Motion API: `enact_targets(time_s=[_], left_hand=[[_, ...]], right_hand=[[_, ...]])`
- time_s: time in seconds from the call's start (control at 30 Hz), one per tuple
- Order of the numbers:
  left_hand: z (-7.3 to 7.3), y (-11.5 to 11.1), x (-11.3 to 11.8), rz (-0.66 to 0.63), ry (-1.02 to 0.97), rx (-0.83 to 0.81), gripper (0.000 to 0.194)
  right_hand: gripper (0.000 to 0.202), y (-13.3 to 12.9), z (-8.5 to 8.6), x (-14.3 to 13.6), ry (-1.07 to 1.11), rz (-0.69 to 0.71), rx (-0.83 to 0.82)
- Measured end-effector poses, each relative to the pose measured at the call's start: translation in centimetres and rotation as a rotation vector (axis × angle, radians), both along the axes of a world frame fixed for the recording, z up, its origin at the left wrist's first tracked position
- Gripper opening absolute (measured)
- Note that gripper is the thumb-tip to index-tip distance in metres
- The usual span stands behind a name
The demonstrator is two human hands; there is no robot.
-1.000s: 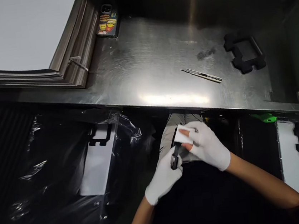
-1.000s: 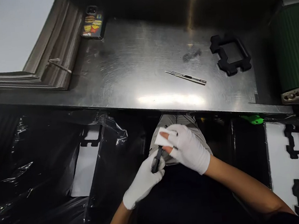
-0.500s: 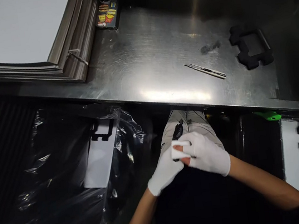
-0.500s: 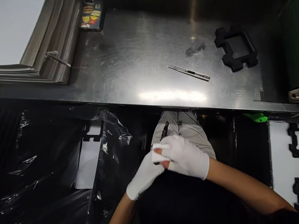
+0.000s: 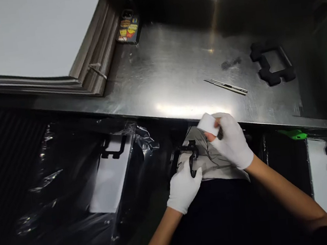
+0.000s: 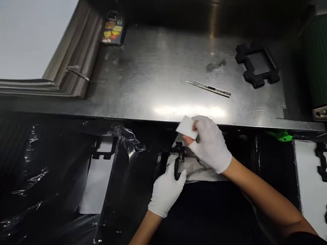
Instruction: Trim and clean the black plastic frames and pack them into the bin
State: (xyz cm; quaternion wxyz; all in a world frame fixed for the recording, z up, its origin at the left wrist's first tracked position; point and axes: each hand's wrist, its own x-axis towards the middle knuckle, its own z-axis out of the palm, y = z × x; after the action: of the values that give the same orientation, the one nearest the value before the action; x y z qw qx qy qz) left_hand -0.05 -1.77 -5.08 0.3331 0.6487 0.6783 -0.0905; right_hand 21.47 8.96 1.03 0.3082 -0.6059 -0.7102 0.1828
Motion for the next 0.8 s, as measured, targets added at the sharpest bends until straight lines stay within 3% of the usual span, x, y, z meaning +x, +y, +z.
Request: enact_targets(time_s=[0.1, 0.23, 0.3, 0.33, 0.43, 0.47, 0.53, 0.57, 0.67, 0.73, 0.8], left_hand=[[-1.5, -0.2, 0.5, 0.003, 0.021, 0.010, 0.054], [-2.1, -0.5, 1.0, -0.001, 0.068, 0.060, 0.045], [-1.9, -0.7, 0.7, 0.020, 0.080, 0.053, 0.048], [-1.9, -0.8, 0.4, 0.037, 0.077, 0.044, 0.051], [-2.0, -0.5, -0.8, 0.101, 0.036, 0.005, 0.057], [-2.1, -0.3, -1.2, 0.116, 0.015, -0.012, 0.055], [-2.5, 0.3, -1.9, 0.126, -0.026, -0.043, 0.051], [-2.7, 0.8, -2.2, 0.119, -0.044, -0.057, 0.049], [-3.1, 2.2, -2.6, 0.070, -0.061, -0.088, 0.049], [-3.0, 3.2, -2.3, 0.021, -0.043, -0.100, 0.049], [-2.6, 4.1, -1.3, -0.045, -0.030, -0.082, 0.044]], right_hand=[[0.020, 7.6, 0.7, -5.0, -0.143, 0.108, -0.100], [0.027, 17.8, 2.8, -12.4, -0.235, 0.240, -0.116], [0.038, 19.4, 4.4, -14.5, -0.212, 0.293, -0.082], [0.040, 18.8, 4.8, -15.0, -0.174, 0.310, -0.032], [0.033, 12.2, 3.7, -13.7, 0.032, 0.394, 0.091], [0.028, 8.8, 2.3, -12.5, 0.113, 0.437, 0.047], [0.018, 1.4, -1.2, -8.9, 0.249, 0.460, -0.199], [0.016, -2.2, -3.1, -6.8, 0.314, 0.363, -0.351], [0.030, -11.2, -6.8, -0.7, 0.323, 0.094, -0.551], [0.029, -14.7, -7.6, 2.5, 0.322, -0.058, -0.612], [0.026, -16.0, -7.5, 4.8, 0.331, -0.196, -0.638]])
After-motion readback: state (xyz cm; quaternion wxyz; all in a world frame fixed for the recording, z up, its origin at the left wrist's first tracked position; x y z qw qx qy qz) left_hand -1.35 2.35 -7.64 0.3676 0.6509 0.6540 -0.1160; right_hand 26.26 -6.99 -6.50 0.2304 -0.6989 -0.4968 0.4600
